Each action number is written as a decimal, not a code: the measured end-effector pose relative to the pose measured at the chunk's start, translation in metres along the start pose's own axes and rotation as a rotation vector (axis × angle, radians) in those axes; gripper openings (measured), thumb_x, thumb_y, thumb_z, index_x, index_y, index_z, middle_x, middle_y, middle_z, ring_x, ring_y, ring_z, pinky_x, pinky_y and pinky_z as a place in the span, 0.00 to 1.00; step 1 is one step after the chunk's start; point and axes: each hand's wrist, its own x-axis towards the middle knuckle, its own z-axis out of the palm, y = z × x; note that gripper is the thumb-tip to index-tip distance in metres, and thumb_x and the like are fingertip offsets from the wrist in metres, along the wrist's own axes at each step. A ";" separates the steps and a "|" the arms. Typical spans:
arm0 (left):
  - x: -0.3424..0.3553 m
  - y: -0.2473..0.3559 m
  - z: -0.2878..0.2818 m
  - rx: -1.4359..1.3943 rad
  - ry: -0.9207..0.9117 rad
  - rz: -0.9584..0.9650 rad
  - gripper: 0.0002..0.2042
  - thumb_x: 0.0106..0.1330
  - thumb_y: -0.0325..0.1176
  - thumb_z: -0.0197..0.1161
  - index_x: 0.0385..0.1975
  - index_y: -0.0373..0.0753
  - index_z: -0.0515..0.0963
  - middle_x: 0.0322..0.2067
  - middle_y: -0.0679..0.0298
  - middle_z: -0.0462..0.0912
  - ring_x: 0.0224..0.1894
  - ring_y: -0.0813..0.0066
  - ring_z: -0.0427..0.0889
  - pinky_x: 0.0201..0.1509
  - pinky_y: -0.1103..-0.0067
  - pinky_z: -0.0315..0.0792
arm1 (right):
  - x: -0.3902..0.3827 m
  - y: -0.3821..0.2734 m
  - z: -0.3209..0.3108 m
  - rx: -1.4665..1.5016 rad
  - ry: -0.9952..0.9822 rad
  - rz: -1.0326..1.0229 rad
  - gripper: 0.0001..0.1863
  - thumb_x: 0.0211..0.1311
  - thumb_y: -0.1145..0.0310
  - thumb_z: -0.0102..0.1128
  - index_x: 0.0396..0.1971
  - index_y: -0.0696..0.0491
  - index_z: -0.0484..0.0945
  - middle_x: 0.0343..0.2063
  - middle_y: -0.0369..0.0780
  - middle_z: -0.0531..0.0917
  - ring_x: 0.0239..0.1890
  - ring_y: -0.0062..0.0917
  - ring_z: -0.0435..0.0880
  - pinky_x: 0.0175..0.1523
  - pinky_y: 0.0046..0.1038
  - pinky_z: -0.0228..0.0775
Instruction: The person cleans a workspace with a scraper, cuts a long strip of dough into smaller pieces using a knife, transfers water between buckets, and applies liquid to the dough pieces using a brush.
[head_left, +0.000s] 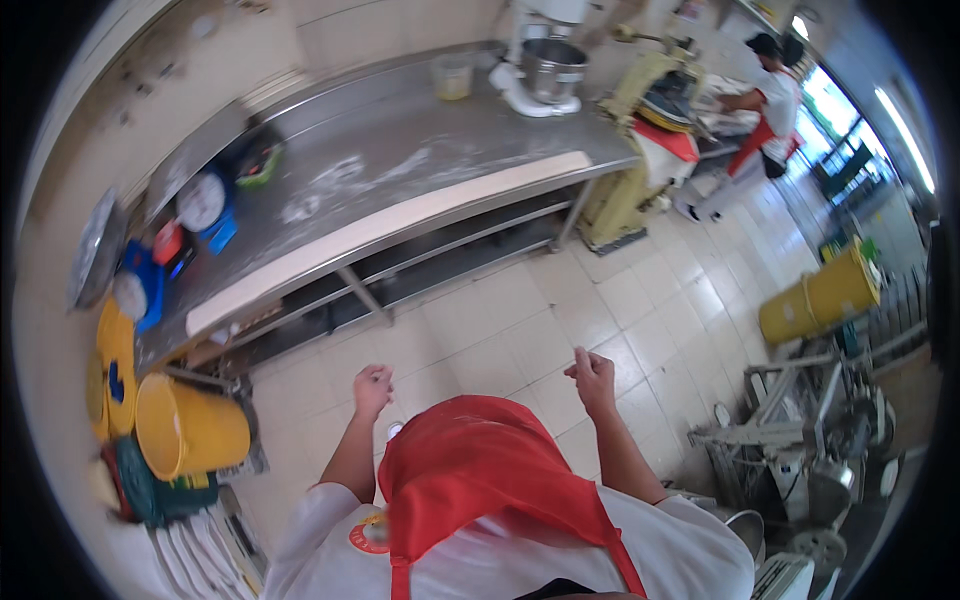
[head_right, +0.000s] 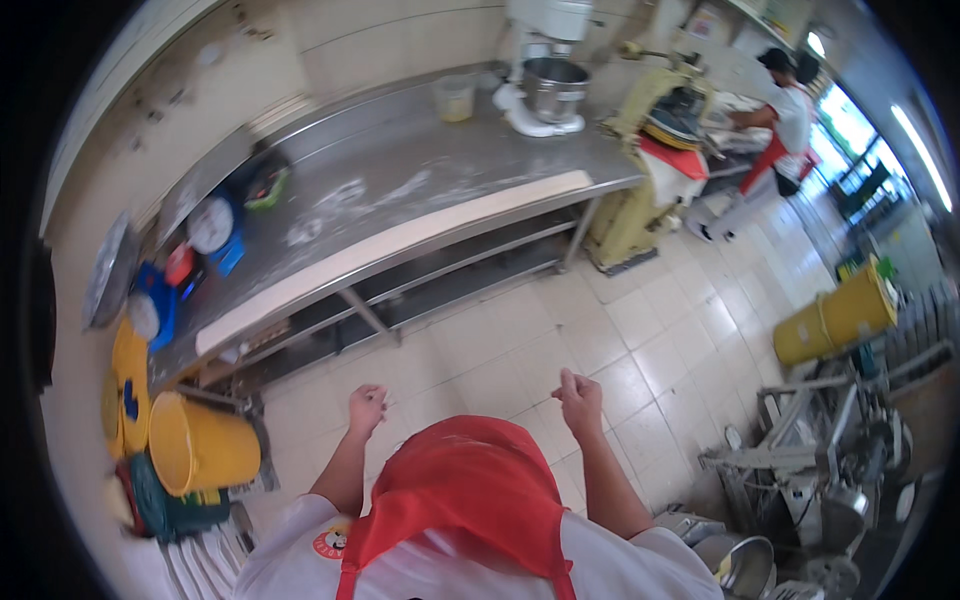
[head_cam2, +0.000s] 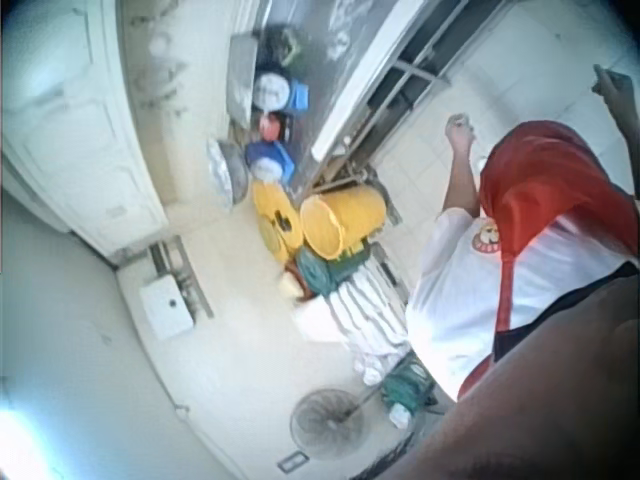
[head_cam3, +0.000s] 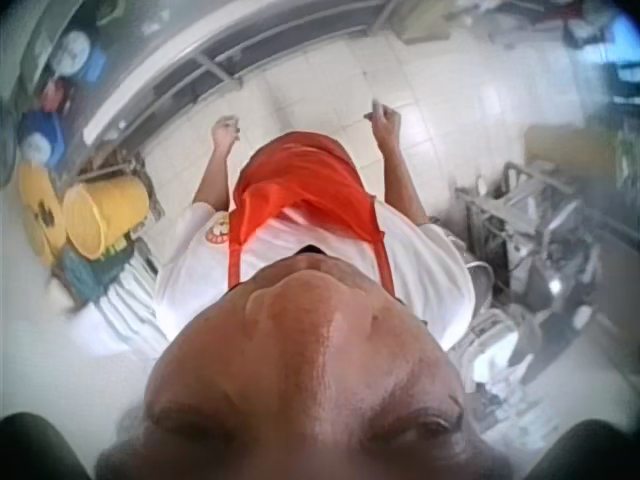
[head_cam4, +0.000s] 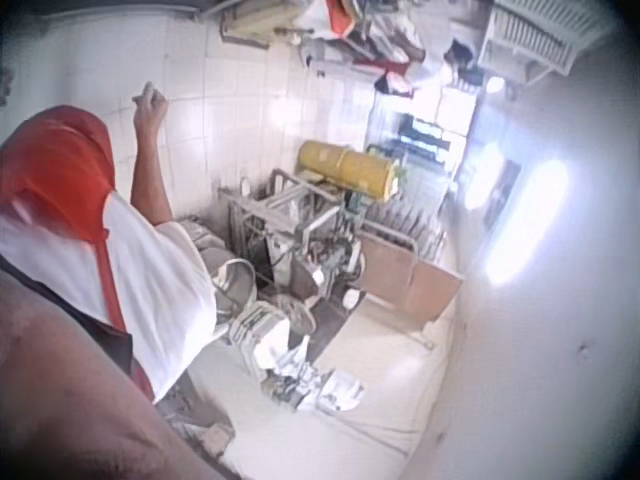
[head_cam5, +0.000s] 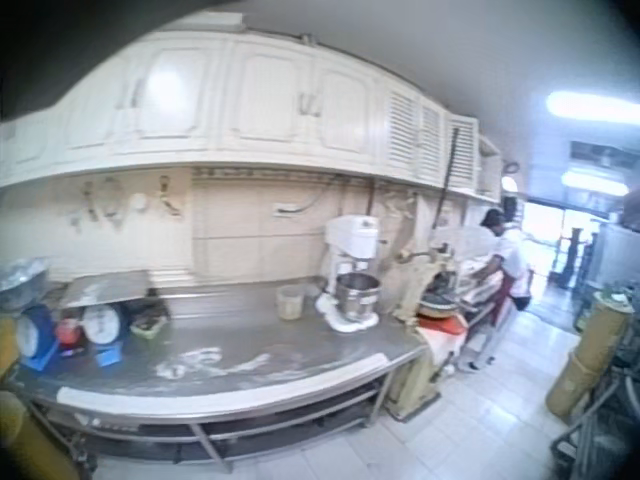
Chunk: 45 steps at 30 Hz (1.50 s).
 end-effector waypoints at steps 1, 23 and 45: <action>0.009 0.034 0.047 -0.050 -0.087 0.070 0.15 0.71 0.40 0.66 0.44 0.33 0.81 0.29 0.58 0.84 0.27 0.73 0.83 0.33 0.76 0.80 | 0.007 -0.006 -0.015 0.002 -0.015 -0.072 0.18 0.74 0.61 0.59 0.36 0.63 0.81 0.29 0.43 0.86 0.31 0.24 0.86 0.40 0.26 0.78; 0.253 0.515 0.583 -0.113 -1.024 0.180 0.22 0.76 0.51 0.57 0.58 0.41 0.77 0.43 0.59 0.86 0.35 0.80 0.81 0.39 0.88 0.68 | -0.016 0.263 -0.325 -0.112 0.959 1.019 0.13 0.49 0.66 0.74 0.31 0.60 0.87 0.21 0.46 0.87 0.25 0.36 0.87 0.37 0.37 0.80; 0.233 0.676 0.940 0.277 -0.863 0.378 0.16 0.72 0.38 0.66 0.51 0.34 0.81 0.42 0.65 0.85 0.44 0.79 0.81 0.53 0.79 0.74 | 0.449 0.297 -0.600 -0.093 0.763 0.568 0.23 0.56 0.59 0.70 0.46 0.61 0.86 0.43 0.52 0.89 0.46 0.39 0.89 0.53 0.36 0.79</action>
